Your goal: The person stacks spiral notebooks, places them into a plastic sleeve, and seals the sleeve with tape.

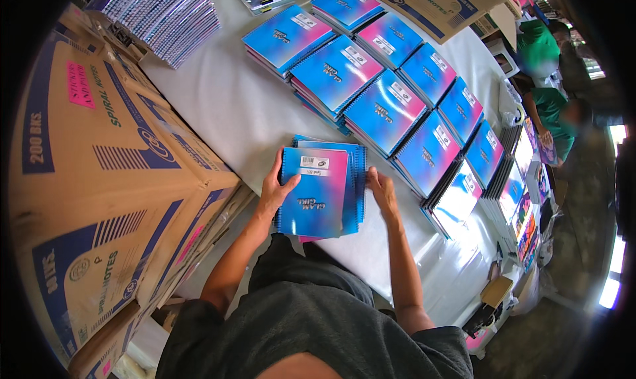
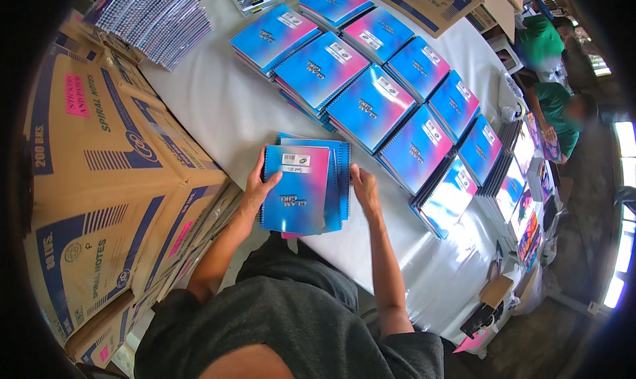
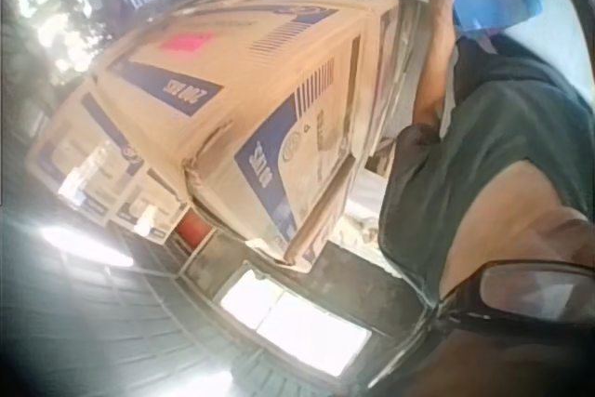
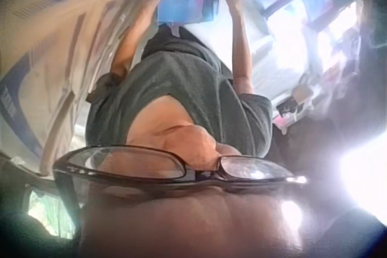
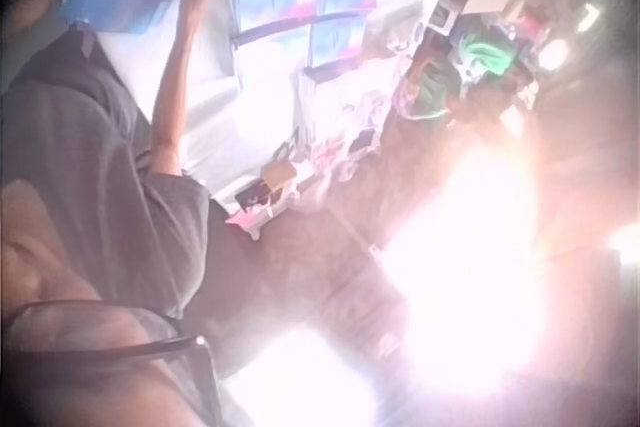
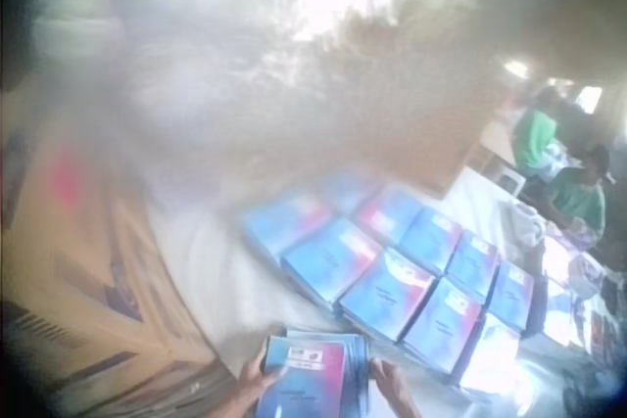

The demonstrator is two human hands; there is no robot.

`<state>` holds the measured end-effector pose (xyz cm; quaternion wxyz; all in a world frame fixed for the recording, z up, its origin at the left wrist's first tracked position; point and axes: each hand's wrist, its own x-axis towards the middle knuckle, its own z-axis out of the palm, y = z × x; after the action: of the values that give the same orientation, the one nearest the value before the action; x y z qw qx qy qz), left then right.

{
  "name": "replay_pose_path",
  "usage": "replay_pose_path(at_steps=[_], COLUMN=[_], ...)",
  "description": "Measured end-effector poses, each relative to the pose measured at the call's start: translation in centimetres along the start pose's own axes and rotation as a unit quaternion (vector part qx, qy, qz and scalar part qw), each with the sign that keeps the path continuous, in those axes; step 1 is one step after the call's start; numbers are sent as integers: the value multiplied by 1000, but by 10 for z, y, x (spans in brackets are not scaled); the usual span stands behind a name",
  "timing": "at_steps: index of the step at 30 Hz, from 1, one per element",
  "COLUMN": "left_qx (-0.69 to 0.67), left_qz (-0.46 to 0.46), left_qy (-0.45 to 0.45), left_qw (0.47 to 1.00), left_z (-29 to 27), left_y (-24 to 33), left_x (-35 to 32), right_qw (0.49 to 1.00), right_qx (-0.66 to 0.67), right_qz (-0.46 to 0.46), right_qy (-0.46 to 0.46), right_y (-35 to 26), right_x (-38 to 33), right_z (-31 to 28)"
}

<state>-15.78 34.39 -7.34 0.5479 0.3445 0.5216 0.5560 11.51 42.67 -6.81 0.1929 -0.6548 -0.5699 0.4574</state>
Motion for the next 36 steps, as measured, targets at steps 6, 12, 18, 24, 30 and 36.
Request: replay_pose_path(at_steps=[6,12,18,24,30,36], left_qx=[-6,-49,-51,-136,-17,-32], left_qz=[9,-21,-8,-62,127,17], left_qy=[-7,-17,-6,-140,-231,-255], left_qw=[1000,998,999,979,964,966], left_z=[-9,-9,-7,-31,37,74], left_y=[10,16,14,33,88,67], left_x=[-4,-12,-12,-14,-28,-17], right_qw=[970,972,982,964,919,914], right_qx=[220,190,159,118,188,402], right_qz=[69,21,-78,-237,-346,-56], right_qy=[-75,-133,-60,-16,-22,13], right_y=[-31,-44,-56,-78,-27,6], right_x=[-32,-37,-63,-123,-119,-115], right_z=[32,31,37,31,-29,-15])
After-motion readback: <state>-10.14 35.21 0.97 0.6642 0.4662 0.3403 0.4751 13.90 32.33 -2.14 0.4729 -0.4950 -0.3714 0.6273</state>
